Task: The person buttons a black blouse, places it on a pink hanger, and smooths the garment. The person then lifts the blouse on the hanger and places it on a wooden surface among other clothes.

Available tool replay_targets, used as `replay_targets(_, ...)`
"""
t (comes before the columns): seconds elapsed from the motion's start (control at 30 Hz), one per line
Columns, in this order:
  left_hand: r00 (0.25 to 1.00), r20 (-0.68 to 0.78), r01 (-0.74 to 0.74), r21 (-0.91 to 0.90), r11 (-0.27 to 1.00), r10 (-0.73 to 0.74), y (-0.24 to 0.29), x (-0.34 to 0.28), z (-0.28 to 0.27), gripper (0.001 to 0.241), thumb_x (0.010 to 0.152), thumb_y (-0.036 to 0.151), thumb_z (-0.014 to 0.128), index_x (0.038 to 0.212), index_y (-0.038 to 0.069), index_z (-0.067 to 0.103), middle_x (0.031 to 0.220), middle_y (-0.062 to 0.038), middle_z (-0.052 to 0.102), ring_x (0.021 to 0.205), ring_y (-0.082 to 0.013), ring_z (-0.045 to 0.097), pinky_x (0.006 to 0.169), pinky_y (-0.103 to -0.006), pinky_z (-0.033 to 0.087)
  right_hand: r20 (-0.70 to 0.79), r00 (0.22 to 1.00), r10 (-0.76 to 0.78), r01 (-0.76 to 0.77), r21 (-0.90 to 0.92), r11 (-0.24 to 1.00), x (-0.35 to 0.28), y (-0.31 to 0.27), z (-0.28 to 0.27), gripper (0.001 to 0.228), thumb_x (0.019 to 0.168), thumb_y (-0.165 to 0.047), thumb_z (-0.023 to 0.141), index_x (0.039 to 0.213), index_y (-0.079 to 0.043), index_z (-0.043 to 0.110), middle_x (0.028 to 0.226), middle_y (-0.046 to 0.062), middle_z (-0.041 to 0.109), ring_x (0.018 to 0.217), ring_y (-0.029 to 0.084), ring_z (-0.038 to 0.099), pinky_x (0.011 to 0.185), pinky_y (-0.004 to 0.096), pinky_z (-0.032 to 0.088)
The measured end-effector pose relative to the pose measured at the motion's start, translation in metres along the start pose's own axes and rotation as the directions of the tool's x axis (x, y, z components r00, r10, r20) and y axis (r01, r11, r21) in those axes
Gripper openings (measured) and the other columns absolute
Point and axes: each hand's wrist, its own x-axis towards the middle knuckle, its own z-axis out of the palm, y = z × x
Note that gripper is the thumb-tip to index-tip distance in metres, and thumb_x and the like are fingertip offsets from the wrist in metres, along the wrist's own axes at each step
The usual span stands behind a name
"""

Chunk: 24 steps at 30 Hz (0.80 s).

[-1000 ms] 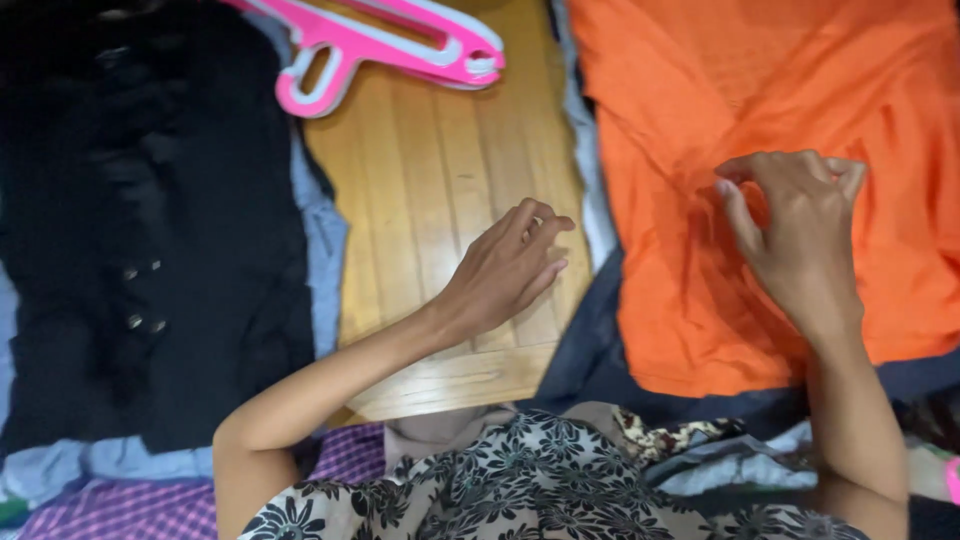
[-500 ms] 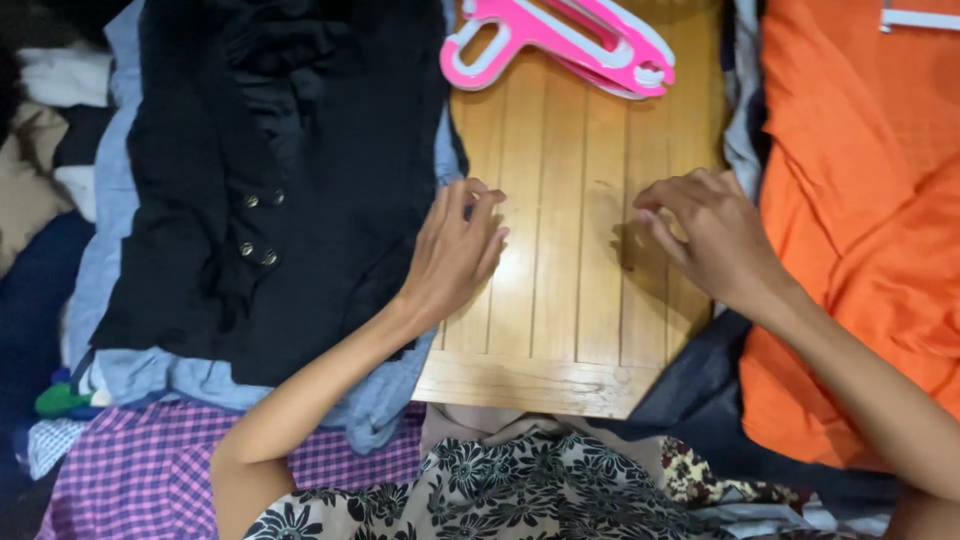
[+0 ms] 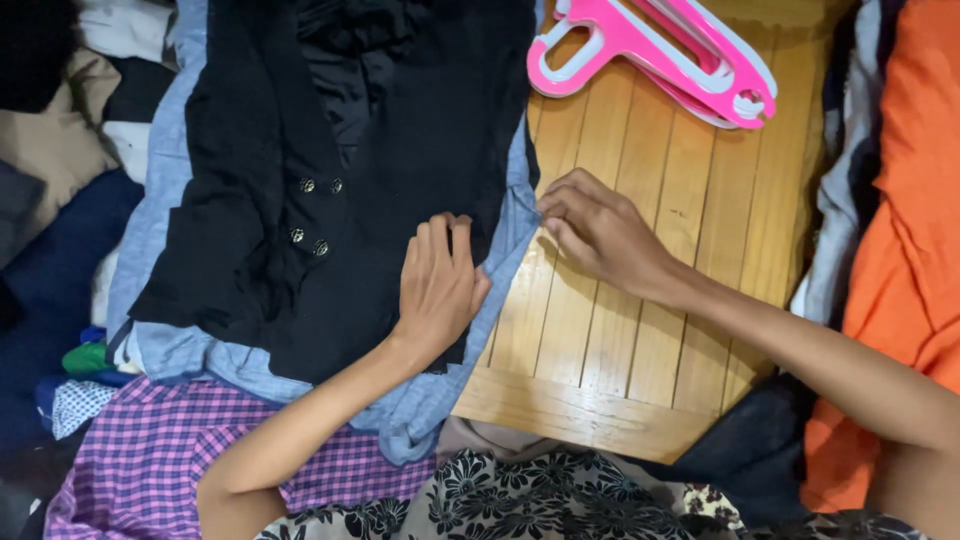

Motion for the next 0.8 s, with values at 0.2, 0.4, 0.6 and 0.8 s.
replay_targets(0.2,0.969,0.208,0.129,0.032,0.991,-0.133,-0.014,-0.005,0.005,0.054,0.074,0.028,0.086,0.112,0.001,0.058,0.097,-0.013,0.051,0.082,-0.0238,0.052,0.075,-0.0339,0.044,0.009,0.997,0.072,-0.072,0.268,0.961,0.023,-0.004,0.029,0.025,0.093,0.004,0.061,0.116,-0.001,0.070,0.106,0.016,0.068,0.093,0.032,0.073,0.078,0.037,0.060)
replay_targets(0.4,0.944,0.276,0.255,-0.259,0.932,-0.181,-0.030,-0.007,0.014,0.047,0.083,0.018,0.080,0.116,-0.007,0.059,0.095,-0.022,0.060,0.091,-0.0392,0.063,0.083,-0.0463,0.052,0.051,0.953,0.300,-0.275,0.567,0.777,0.028,0.007,0.058,0.034,0.090,0.012,0.051,0.122,0.006,0.058,0.102,0.023,0.068,0.092,0.031,0.075,0.085,0.041,0.063)
replay_targets(0.6,0.945,0.248,0.325,-0.635,0.701,-0.213,-0.049,-0.001,0.002,0.046,0.099,0.006,0.051,0.135,-0.022,0.046,0.103,-0.037,0.067,0.095,-0.0528,0.067,0.080,-0.0545,0.056,0.181,0.847,0.501,-0.375,0.870,0.320,0.053,-0.009,0.064,0.039,0.103,-0.009,0.046,0.137,0.009,0.039,0.115,0.028,0.057,0.114,0.042,0.067,0.102,0.056,0.056)
replay_targets(0.8,0.966,0.212,0.257,-0.751,0.608,-0.146,-0.031,-0.001,0.006,0.049,0.094,0.009,0.052,0.136,-0.017,0.047,0.086,-0.038,0.066,0.081,-0.0557,0.066,0.065,-0.0594,0.049,0.263,0.771,0.581,-0.368,0.927,0.069,0.096,-0.017,0.071,0.067,0.099,-0.038,0.068,0.152,-0.011,0.038,0.148,0.034,0.046,0.131,0.047,0.057,0.102,0.061,0.052)
